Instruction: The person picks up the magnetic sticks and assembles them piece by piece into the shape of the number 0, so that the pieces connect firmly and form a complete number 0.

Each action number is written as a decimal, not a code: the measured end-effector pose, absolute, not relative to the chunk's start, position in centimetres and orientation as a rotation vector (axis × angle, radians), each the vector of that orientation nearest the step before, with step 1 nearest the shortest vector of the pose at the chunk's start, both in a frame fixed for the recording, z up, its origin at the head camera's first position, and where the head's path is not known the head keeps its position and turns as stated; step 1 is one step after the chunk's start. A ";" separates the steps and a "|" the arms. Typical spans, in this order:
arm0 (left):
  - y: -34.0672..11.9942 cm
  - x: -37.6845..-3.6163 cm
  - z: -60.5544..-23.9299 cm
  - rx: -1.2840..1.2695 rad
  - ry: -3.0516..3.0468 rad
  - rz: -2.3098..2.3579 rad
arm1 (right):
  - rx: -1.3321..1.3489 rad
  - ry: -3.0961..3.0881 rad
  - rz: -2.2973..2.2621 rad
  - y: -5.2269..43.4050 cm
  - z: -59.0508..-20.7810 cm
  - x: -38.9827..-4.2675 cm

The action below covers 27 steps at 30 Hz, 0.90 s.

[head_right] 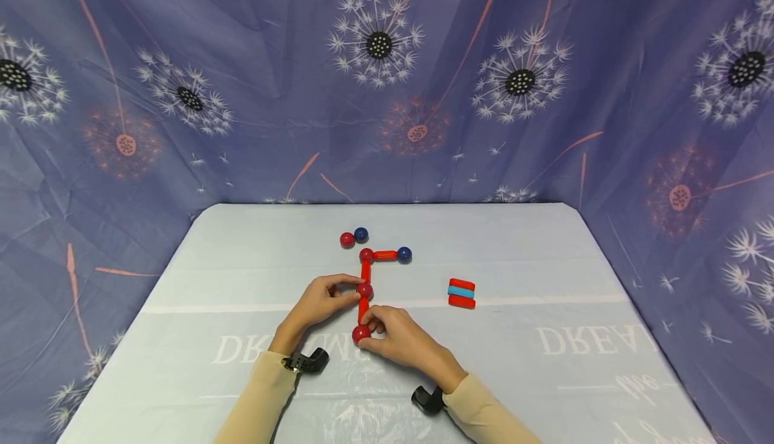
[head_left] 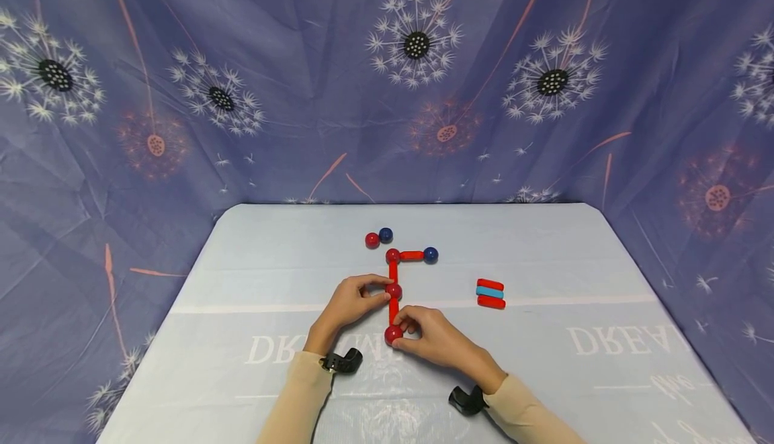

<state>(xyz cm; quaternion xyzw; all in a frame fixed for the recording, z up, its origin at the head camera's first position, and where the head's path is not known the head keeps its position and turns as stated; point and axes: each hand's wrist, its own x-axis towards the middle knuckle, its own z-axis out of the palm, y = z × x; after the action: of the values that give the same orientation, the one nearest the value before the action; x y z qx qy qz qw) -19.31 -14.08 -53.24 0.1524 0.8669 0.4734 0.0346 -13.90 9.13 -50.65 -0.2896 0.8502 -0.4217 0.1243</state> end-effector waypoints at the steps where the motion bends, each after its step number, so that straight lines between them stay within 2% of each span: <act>1: -14.0 -19.3 -53.3 0.465 2.663 1.455 | -0.844 2.478 -1.229 9.1 -50.7 -13.9; 16: -14.4 -19.4 -52.3 0.569 2.658 1.353 | -0.838 2.451 -1.223 9.5 -50.7 -14.1; 27: -15.9 -16.7 -51.1 0.658 2.535 1.370 | -0.868 2.441 -1.208 10.0 -50.3 -14.3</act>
<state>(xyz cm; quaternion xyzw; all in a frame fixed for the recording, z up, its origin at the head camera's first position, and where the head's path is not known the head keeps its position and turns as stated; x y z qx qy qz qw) -16.73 -15.88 -51.10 0.2218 0.8540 0.4613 0.0926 -14.29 10.02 -50.28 -0.3008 0.8453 -0.4184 0.1411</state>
